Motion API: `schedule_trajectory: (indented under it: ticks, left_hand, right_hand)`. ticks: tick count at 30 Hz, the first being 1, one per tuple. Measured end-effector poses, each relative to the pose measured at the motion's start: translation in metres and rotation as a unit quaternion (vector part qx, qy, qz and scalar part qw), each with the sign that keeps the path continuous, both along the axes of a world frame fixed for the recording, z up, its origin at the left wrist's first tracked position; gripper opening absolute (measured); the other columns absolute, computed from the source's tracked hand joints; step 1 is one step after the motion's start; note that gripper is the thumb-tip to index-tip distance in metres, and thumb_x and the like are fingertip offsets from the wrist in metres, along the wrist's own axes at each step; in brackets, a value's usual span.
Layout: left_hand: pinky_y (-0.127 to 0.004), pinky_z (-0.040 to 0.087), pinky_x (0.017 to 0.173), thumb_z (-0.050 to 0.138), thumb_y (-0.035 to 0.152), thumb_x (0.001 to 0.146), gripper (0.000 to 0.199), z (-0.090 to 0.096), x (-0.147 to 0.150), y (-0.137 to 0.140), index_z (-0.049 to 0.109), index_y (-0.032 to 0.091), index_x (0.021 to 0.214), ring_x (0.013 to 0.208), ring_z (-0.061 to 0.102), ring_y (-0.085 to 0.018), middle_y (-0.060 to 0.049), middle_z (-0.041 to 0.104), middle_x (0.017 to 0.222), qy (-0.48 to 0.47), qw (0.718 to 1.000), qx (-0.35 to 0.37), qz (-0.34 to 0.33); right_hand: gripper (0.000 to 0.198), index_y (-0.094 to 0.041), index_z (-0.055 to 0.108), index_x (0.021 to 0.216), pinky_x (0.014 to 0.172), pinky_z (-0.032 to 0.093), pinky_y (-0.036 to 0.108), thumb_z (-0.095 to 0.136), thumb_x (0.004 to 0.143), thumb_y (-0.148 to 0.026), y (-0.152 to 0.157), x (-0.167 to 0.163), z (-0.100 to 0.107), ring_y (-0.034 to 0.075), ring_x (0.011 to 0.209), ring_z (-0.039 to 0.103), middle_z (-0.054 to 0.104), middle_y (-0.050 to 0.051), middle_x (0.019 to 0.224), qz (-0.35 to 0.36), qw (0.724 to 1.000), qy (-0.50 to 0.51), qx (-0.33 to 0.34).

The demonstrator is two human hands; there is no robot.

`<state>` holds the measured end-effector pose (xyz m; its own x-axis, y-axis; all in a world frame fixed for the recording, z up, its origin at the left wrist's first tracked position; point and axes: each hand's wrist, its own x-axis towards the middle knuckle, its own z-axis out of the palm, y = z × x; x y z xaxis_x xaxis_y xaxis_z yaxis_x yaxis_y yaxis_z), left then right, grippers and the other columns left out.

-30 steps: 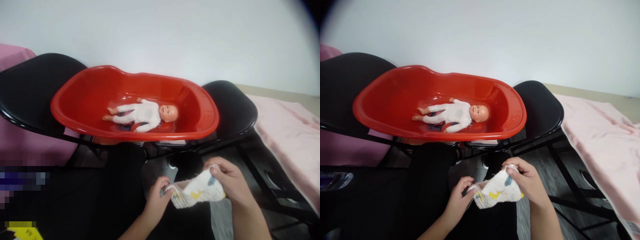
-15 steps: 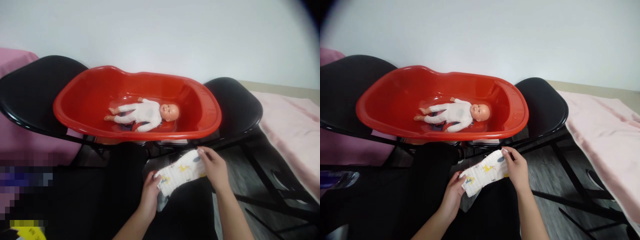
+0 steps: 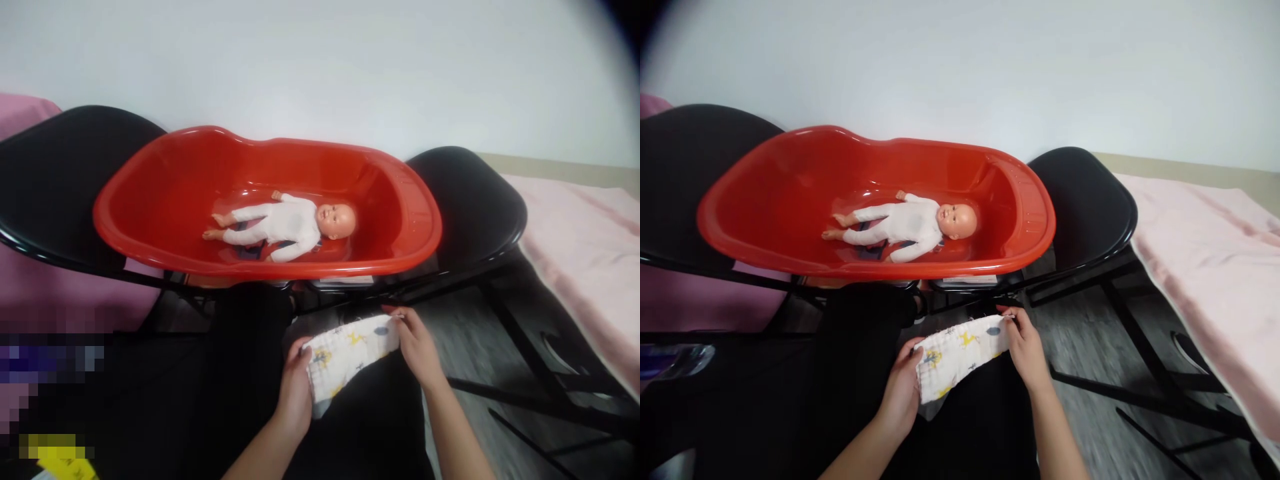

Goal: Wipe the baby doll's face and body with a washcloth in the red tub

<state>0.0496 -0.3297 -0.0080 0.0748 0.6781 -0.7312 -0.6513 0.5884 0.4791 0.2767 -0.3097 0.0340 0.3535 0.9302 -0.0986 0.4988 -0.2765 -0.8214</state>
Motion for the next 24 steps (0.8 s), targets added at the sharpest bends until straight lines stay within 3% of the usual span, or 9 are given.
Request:
schedule_trajectory:
  ticks: [4, 10, 13, 19, 24]
  left_hand:
    - [-0.034, 0.054, 0.077, 0.072, 0.037, 0.076, 0.04, 0.002, 0.001, 0.002, 0.053, 0.022, 0.107, 0.089, 0.07, -0.023, -0.004, 0.071, 0.093, 0.005, 1.0, 0.0, 0.011]
    - [-0.033, 0.054, 0.072, 0.071, 0.033, 0.075, 0.035, 0.008, 0.003, 0.003, 0.052, 0.022, 0.103, 0.081, 0.07, -0.022, -0.003, 0.07, 0.087, 0.013, 0.998, -0.025, 0.048]
    - [-0.033, 0.054, 0.07, 0.068, 0.032, 0.075, 0.034, 0.005, 0.002, 0.003, 0.052, 0.023, 0.104, 0.076, 0.07, -0.022, -0.002, 0.07, 0.085, 0.032, 0.996, -0.041, 0.072]
    - [-0.029, 0.051, 0.07, 0.066, 0.025, 0.073, 0.02, -0.005, -0.003, 0.001, 0.056, 0.02, 0.09, 0.079, 0.066, -0.019, 0.0, 0.067, 0.086, 0.096, 0.994, 0.054, 0.024]
    - [-0.029, 0.05, 0.081, 0.065, 0.025, 0.078, 0.012, -0.002, -0.011, 0.004, 0.06, 0.019, 0.087, 0.094, 0.063, -0.018, -0.003, 0.067, 0.103, 0.175, 0.972, 0.157, 0.013]
  right_hand:
    - [0.022, -0.019, 0.056, 0.091, 0.079, 0.045, 0.029, 0.046, 0.092, -0.039, -0.002, -0.003, -0.015, 0.019, 0.088, 0.061, 0.068, 0.005, 0.1, 0.003, 1.0, -0.001, -0.014]
    - [0.017, -0.019, 0.056, 0.09, 0.081, 0.045, 0.03, 0.05, 0.09, -0.035, -0.003, -0.005, -0.026, 0.021, 0.095, 0.062, 0.068, 0.008, 0.107, -0.014, 0.999, 0.036, -0.001]
    - [0.015, -0.02, 0.055, 0.082, 0.085, 0.044, 0.031, 0.052, 0.09, -0.032, -0.008, 0.0, -0.032, 0.021, 0.1, 0.061, 0.068, 0.008, 0.109, 0.02, 0.999, 0.047, 0.013]
    - [0.024, -0.019, 0.048, 0.065, 0.088, 0.044, 0.032, 0.045, 0.089, -0.017, -0.019, 0.01, -0.04, 0.019, 0.102, 0.061, 0.064, 0.007, 0.108, 0.09, 0.991, 0.023, 0.093]
    - [0.02, -0.022, 0.056, 0.085, 0.082, 0.045, 0.028, 0.044, 0.083, -0.007, -0.024, 0.013, -0.025, 0.017, 0.096, 0.06, 0.062, 0.004, 0.101, 0.09, 0.984, -0.008, 0.156]
